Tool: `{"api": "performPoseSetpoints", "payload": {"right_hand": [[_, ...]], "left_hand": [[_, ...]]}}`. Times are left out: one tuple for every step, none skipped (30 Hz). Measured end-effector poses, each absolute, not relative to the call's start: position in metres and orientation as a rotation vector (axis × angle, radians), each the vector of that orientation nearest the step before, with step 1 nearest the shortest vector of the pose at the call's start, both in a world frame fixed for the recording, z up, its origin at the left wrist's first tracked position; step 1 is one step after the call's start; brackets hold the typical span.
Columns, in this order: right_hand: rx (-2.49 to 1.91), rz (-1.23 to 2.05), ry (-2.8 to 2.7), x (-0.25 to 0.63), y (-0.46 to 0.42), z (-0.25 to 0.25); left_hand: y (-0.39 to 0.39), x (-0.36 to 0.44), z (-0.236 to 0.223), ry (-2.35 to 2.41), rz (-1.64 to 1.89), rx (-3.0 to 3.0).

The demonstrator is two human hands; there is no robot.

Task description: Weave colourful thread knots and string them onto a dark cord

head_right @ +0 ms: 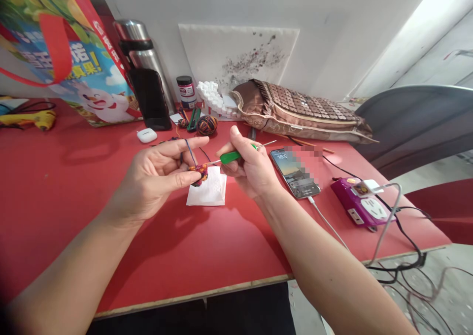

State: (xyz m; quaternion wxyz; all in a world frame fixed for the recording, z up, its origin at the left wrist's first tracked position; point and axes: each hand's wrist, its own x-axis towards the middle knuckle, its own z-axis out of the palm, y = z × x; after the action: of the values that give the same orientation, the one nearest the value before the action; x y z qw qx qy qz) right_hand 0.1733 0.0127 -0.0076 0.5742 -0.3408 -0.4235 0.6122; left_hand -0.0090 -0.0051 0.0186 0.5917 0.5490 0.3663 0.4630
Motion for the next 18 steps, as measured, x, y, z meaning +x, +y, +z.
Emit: {"api": "performPoseSetpoints", "payload": {"right_hand": [[-0.800, 1.424, -0.995, 0.1740, 0.0123, -0.0078], [-0.803, 1.411, -0.996, 0.1747, 0.0119, -0.0080], [-0.806, 1.399, -0.999, 0.1753, 0.0116, -0.0082], [-0.809, 1.387, -1.002, 0.1759, 0.0114, -0.0084], [-0.813, 1.375, -1.005, 0.1763, 0.0114, -0.0085], [-0.817, 1.365, -1.009, 0.1767, 0.0116, -0.0085], [-0.821, 1.358, -1.014, 0.1771, 0.0119, -0.0084], [-0.827, 1.349, -1.018, 0.1774, 0.0122, -0.0082], [-0.834, 1.341, -1.022, 0.1777, 0.0126, -0.0079], [-0.841, 1.333, -1.025, 0.1779, 0.0129, -0.0075], [-0.846, 1.326, -1.027, 0.1780, 0.0130, -0.0070], [-0.850, 1.320, -1.027, 0.1780, 0.0128, -0.0064], [-0.854, 1.311, -1.026, 0.1778, 0.0125, -0.0056], [-0.859, 1.300, -1.025, 0.1774, 0.0118, -0.0047], [-0.866, 1.284, -1.023, 0.1768, 0.0110, -0.0036], [-0.874, 1.260, -1.020, 0.1759, 0.0101, -0.0026], [-0.885, 1.229, -1.017, 0.1750, 0.0092, -0.0016], [-0.896, 1.192, -1.014, 0.1740, 0.0083, -0.0008]], "left_hand": [[-0.0050, -0.0091, 0.0184, 0.862, 1.075, 1.289], [-0.0049, -0.0092, 0.0181, 0.869, 1.074, 1.300], [-0.0050, -0.0094, 0.0178, 0.875, 1.074, 1.311], [-0.0050, -0.0096, 0.0175, 0.879, 1.076, 1.319], [-0.0051, -0.0098, 0.0172, 0.882, 1.079, 1.325], [-0.0051, -0.0100, 0.0170, 0.885, 1.082, 1.329], [-0.0052, -0.0101, 0.0169, 0.889, 1.085, 1.332], [-0.0051, -0.0102, 0.0170, 0.894, 1.088, 1.334], [-0.0051, -0.0103, 0.0171, 0.897, 1.091, 1.336], [-0.0050, -0.0103, 0.0174, 0.900, 1.091, 1.338], [-0.0050, -0.0103, 0.0177, 0.903, 1.090, 1.341], [-0.0049, -0.0102, 0.0179, 0.906, 1.091, 1.340], [-0.0048, -0.0101, 0.0180, 0.910, 1.093, 1.339], [-0.0047, -0.0100, 0.0179, 0.914, 1.097, 1.336], [-0.0046, -0.0099, 0.0176, 0.919, 1.102, 1.334], [-0.0044, -0.0098, 0.0172, 0.924, 1.110, 1.332], [-0.0041, -0.0096, 0.0167, 0.931, 1.118, 1.333], [-0.0039, -0.0095, 0.0160, 0.938, 1.124, 1.335]]}}
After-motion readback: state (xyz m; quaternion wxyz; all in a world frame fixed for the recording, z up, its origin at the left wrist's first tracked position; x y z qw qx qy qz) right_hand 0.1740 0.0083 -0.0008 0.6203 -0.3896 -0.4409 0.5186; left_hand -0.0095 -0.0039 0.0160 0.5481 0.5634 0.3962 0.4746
